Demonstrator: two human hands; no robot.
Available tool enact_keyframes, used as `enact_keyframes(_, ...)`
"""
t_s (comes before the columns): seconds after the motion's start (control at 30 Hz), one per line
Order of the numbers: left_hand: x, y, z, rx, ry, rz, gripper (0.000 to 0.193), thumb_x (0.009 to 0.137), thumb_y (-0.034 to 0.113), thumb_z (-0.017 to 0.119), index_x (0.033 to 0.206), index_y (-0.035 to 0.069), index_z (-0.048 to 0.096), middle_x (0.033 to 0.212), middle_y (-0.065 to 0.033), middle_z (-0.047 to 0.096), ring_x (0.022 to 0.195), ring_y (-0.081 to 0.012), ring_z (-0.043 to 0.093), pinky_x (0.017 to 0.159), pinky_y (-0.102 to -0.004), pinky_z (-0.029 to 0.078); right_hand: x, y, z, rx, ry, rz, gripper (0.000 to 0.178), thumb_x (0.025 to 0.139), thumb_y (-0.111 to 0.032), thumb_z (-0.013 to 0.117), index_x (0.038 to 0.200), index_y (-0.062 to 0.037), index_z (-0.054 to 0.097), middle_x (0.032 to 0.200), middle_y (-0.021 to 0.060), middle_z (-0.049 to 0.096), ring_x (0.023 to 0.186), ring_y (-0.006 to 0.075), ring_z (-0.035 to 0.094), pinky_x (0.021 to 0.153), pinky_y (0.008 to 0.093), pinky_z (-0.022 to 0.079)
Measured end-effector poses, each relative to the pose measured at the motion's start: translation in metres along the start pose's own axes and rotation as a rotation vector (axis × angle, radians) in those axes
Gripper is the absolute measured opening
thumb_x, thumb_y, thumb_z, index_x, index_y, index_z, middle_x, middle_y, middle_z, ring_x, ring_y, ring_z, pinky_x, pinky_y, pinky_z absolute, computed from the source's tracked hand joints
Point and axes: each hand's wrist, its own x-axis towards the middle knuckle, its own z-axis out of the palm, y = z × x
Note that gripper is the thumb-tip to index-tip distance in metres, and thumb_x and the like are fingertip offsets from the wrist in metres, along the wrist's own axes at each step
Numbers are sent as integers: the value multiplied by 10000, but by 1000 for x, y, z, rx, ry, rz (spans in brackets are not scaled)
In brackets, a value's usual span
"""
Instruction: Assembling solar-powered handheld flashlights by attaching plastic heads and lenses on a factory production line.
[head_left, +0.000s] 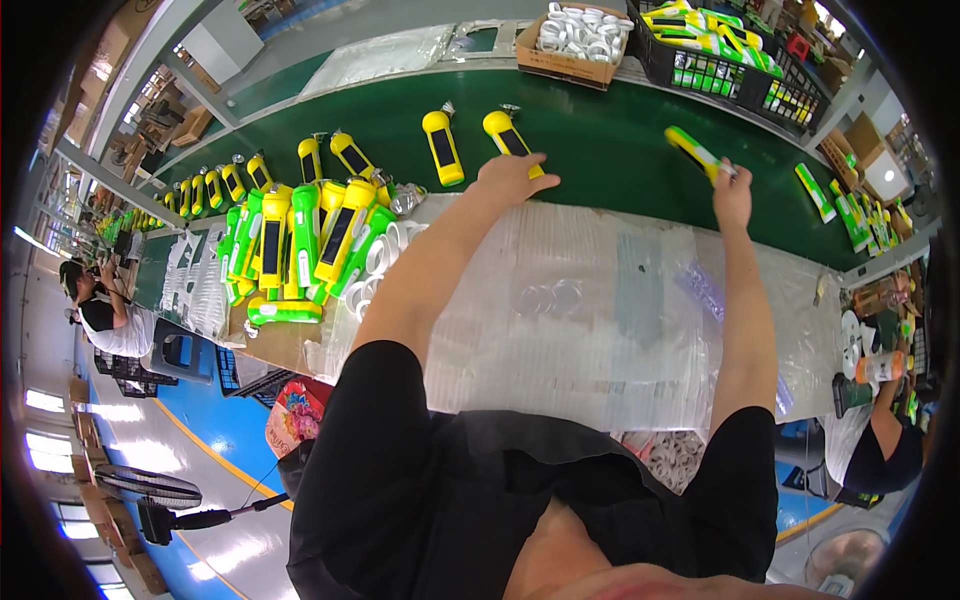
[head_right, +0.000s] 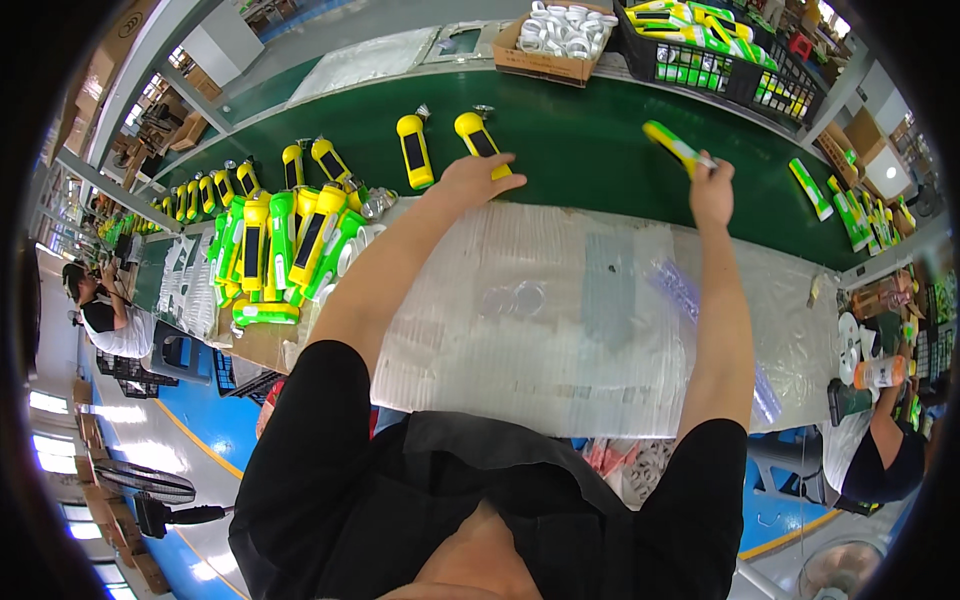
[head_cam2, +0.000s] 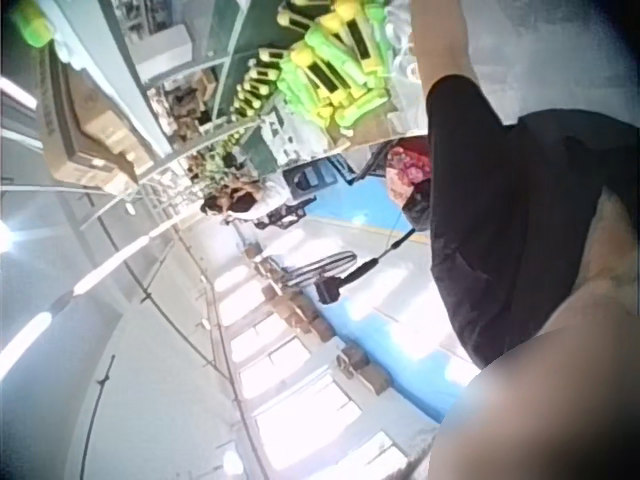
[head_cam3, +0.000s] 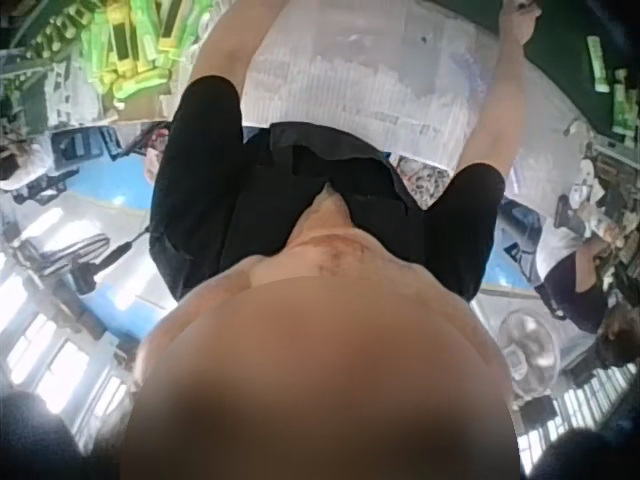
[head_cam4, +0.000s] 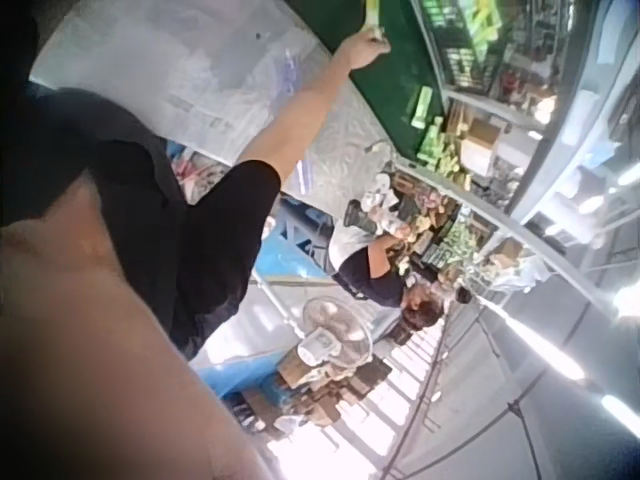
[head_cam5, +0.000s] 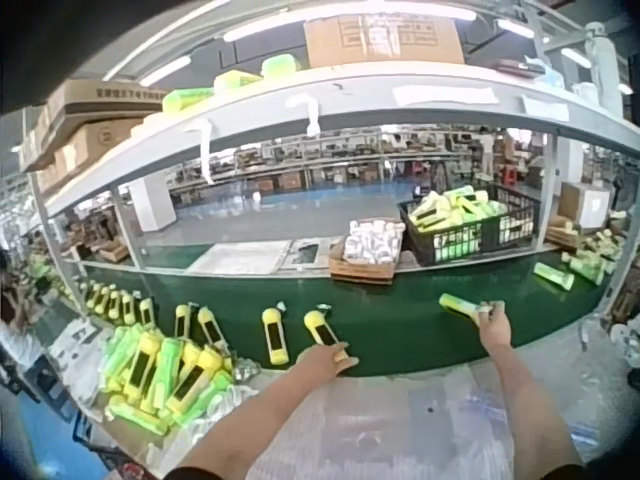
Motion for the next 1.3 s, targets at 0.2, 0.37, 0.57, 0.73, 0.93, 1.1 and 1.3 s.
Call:
enact_keyframes(0.2, -22, 13, -3, -288, 115, 113, 462, 854, 449, 675, 1221, 176, 604, 965, -171, 656, 919, -328, 645, 796, -411, 517, -16, -32, -36, -459, 12, -314, 334, 844, -265, 652, 1134, -100, 643, 1170, 177, 625, 1061, 353, 605, 902, 464, 489)
enact_keyframes(0.37, -110, 67, -11, -576, 176, 526, 416, 835, 273, 733, 1221, 185, 606, 847, -139, 587, 731, -296, 585, 671, -383, 486, -123, -140, -31, 601, -961, 387, 756, 819, -680, 623, 1084, 28, 609, 948, 112, 665, 852, 187, 664, 724, 307, 551)
enact_keyframes(0.57, -208, 87, -24, -455, -18, 654, 418, 835, 345, 723, 1209, 208, 596, 910, -138, 617, 737, -294, 648, 587, -379, 516, -234, -176, -73, 1226, -922, 667, 413, 885, -355, 670, 1146, -59, 549, 942, 109, 637, 830, 199, 641, 718, 325, 531)
enact_keyframes(0.73, -197, 83, -52, -646, 492, 602, 247, 955, 181, 582, 1145, 30, 629, 1086, -111, 663, 969, -250, 629, 838, -334, 488, -286, -184, -116, 1291, -1341, 499, 495, 859, -417, 674, 1148, -53, 503, 825, 101, 605, 697, 174, 615, 651, 306, 508)
enact_keyframes(0.93, -226, 64, -26, -1091, 25, 467, 375, 1056, 266, 361, 1051, 9, 635, 1036, -101, 618, 926, -169, 576, 790, -294, 463, -321, -206, -131, 1188, -1525, 334, 689, 823, -591, 668, 1189, -52, 441, 852, 121, 609, 724, 194, 635, 633, 306, 510)
enact_keyframes(1.1, -265, 61, -29, -1026, 402, 550, 353, 1043, 237, 365, 1025, 7, 633, 973, -105, 624, 884, -238, 578, 771, -336, 465, -343, -225, -121, 1157, -1337, 235, 528, 975, -392, 569, 1321, -31, 402, 1097, 109, 579, 898, 198, 641, 827, 337, 516)
enact_keyframes(1.3, -274, 56, -24, -773, 411, 617, 448, 1042, 318, 298, 1119, 29, 632, 1192, -120, 635, 1145, -340, 560, 964, -407, 397, -361, -228, -105, 1212, -1130, 361, 415, 993, -268, 561, 1303, -31, 419, 1047, 77, 572, 823, 156, 609, 718, 305, 516)
